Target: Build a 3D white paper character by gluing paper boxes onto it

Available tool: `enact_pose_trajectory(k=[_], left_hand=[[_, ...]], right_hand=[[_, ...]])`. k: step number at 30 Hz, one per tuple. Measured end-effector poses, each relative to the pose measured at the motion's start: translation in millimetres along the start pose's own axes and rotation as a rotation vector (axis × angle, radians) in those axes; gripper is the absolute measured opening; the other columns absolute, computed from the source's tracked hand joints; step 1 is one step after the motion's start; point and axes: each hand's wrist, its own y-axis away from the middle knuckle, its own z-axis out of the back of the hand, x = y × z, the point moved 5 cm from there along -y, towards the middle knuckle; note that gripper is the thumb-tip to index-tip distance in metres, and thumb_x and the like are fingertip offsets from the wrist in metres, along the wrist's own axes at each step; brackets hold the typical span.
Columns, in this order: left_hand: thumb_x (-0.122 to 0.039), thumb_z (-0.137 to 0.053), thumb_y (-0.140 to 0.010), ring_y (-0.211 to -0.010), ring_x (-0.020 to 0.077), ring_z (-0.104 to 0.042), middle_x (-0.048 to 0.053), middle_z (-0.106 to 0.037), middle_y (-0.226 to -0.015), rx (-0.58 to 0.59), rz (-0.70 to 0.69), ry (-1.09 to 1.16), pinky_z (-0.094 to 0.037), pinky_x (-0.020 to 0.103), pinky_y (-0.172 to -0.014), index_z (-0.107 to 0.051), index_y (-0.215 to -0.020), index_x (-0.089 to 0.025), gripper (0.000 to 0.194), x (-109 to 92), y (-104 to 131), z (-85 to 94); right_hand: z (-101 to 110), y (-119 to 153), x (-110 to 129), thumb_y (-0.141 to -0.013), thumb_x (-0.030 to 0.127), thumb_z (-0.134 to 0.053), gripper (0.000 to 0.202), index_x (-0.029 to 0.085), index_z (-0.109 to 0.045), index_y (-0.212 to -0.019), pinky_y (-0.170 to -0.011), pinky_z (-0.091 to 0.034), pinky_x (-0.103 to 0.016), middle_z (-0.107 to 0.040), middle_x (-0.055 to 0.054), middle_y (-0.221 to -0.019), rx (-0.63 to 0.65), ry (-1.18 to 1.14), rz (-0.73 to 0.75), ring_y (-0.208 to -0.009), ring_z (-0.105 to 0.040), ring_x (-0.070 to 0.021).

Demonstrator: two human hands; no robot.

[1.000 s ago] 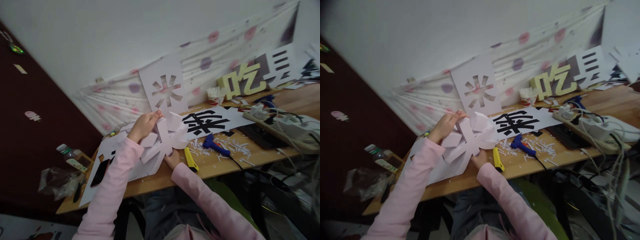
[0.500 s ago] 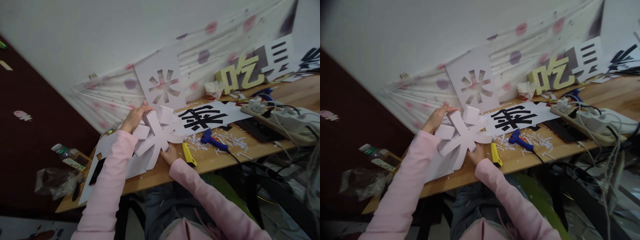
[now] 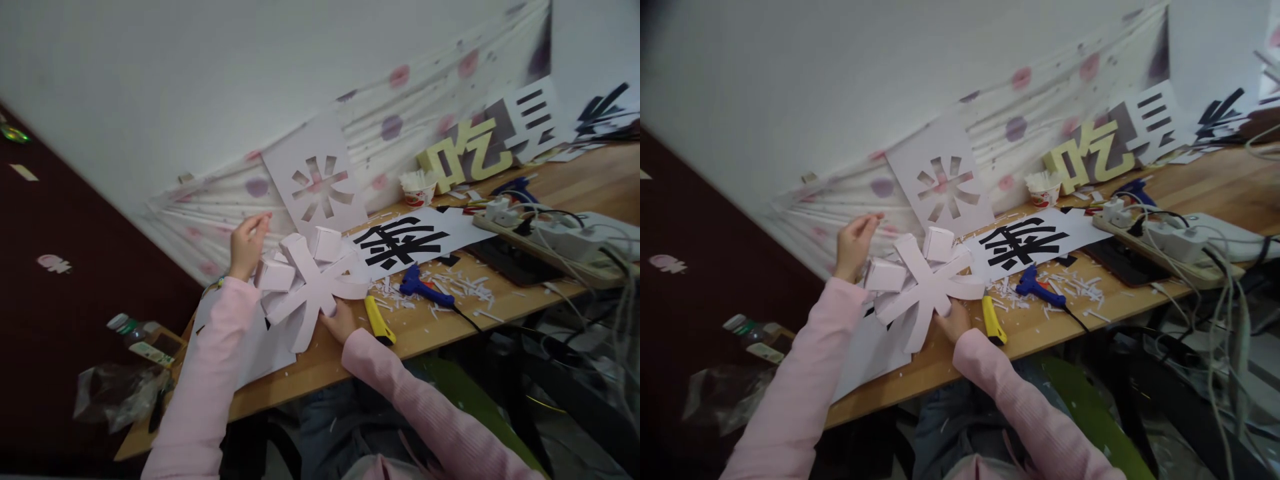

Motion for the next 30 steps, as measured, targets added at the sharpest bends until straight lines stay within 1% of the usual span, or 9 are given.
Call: enact_pose_trajectory(k=[3, 4, 6, 8, 10, 13, 19, 23, 30], left_hand=[[-0.036, -0.066, -0.073, -0.085, 0.0163, -0.058, 0.001, -0.06, -0.086, -0.25, 0.031, 0.091, -0.046, 0.031, -0.086, -0.065, -0.097, -0.02, 0.029, 23, 4, 28.9], [-0.033, -0.066, -0.071, -0.079, 0.0146, -0.056, -0.001, -0.054, -0.08, -0.304, 0.057, 0.125, -0.046, 0.03, -0.083, -0.063, -0.096, -0.02, 0.028, 31, 10, 37.1], [-0.03, -0.063, -0.068, -0.071, 0.0125, -0.051, -0.004, -0.045, -0.074, -0.35, 0.12, 0.195, -0.046, 0.029, -0.079, -0.059, -0.092, -0.022, 0.026, 45, 27, 47.7], [-0.029, -0.061, -0.067, -0.067, 0.0119, -0.05, -0.004, -0.041, -0.073, -0.34, 0.186, 0.255, -0.047, 0.03, -0.078, -0.058, -0.092, -0.022, 0.026, 54, 47, 50.8], [-0.029, -0.06, -0.067, -0.067, 0.0122, -0.05, -0.004, -0.041, -0.073, -0.313, 0.239, 0.3, -0.047, 0.031, -0.078, -0.058, -0.094, -0.022, 0.028, 59, 66, 48.0], [-0.028, -0.06, -0.068, -0.069, 0.0131, -0.049, -0.004, -0.041, -0.074, -0.268, 0.29, 0.355, -0.047, 0.033, -0.082, -0.058, -0.099, -0.023, 0.031, 60, 85, 38.2], [-0.026, -0.061, -0.07, -0.075, 0.0144, -0.049, -0.002, -0.043, -0.078, -0.204, 0.309, 0.434, -0.044, 0.032, -0.087, -0.057, -0.107, -0.025, 0.037, 67, 100, 21.1], [-0.028, -0.064, -0.073, -0.076, 0.0144, -0.049, -0.002, -0.046, -0.082, -0.172, 0.312, 0.433, -0.044, 0.029, -0.084, -0.057, -0.111, -0.026, 0.039, 69, 107, 15.8], [-0.028, -0.063, -0.078, -0.08, 0.0151, -0.05, -0.001, -0.048, -0.087, -0.131, 0.305, 0.442, -0.043, 0.029, -0.084, -0.054, -0.116, -0.027, 0.039, 64, 117, 9.2]], right_hand=[[0, 1, 3, -0.071, 0.032, -0.07, 0.042, 0.019, -0.068, -0.11, -0.09, -0.054, -0.045, -0.074, -0.011, -0.106, -0.007, -0.008, 0.02, -0.1, -0.07, -0.0312], [0, 1, 3, -0.071, 0.033, -0.07, 0.041, 0.019, -0.068, -0.11, -0.092, -0.054, -0.046, -0.074, -0.011, -0.106, -0.007, -0.009, 0.027, -0.101, -0.069, -0.0312], [1, 1, 5, -0.073, 0.035, -0.069, 0.044, 0.019, -0.066, -0.114, -0.097, -0.051, -0.046, -0.072, -0.012, -0.112, -0.011, -0.013, 0.043, -0.109, -0.066, -0.0314], [3, 0, 6, -0.075, 0.037, -0.067, 0.05, 0.017, -0.062, -0.121, -0.106, -0.044, -0.047, -0.067, -0.014, -0.125, -0.03, -0.016, 0.061, -0.123, -0.058, -0.0316], [5, -1, 6, -0.077, 0.038, -0.066, 0.055, 0.016, -0.058, -0.126, -0.113, -0.035, -0.049, -0.06, -0.015, -0.134, -0.052, -0.014, 0.077, -0.132, -0.049, -0.0313], [6, -1, 5, -0.078, 0.039, -0.065, 0.055, 0.015, -0.057, -0.126, -0.116, -0.03, -0.051, -0.059, -0.016, -0.134, -0.063, -0.001, 0.096, -0.135, -0.045, -0.0326], [5, -1, 2, -0.078, 0.037, -0.064, 0.057, 0.013, -0.055, -0.13, -0.114, -0.033, -0.052, -0.061, -0.017, -0.131, -0.056, 0.034, 0.121, -0.134, -0.047, -0.034], [5, -1, 0, -0.078, 0.037, -0.065, 0.055, 0.016, -0.057, -0.128, -0.11, -0.039, -0.051, -0.064, -0.015, -0.126, -0.053, 0.041, 0.112, -0.131, -0.05, -0.034], [5, -1, -1, -0.075, 0.036, -0.068, 0.052, 0.016, -0.061, -0.123, -0.108, -0.042, -0.05, -0.067, -0.014, -0.122, -0.062, 0.036, 0.11, -0.127, -0.053, -0.0344]])
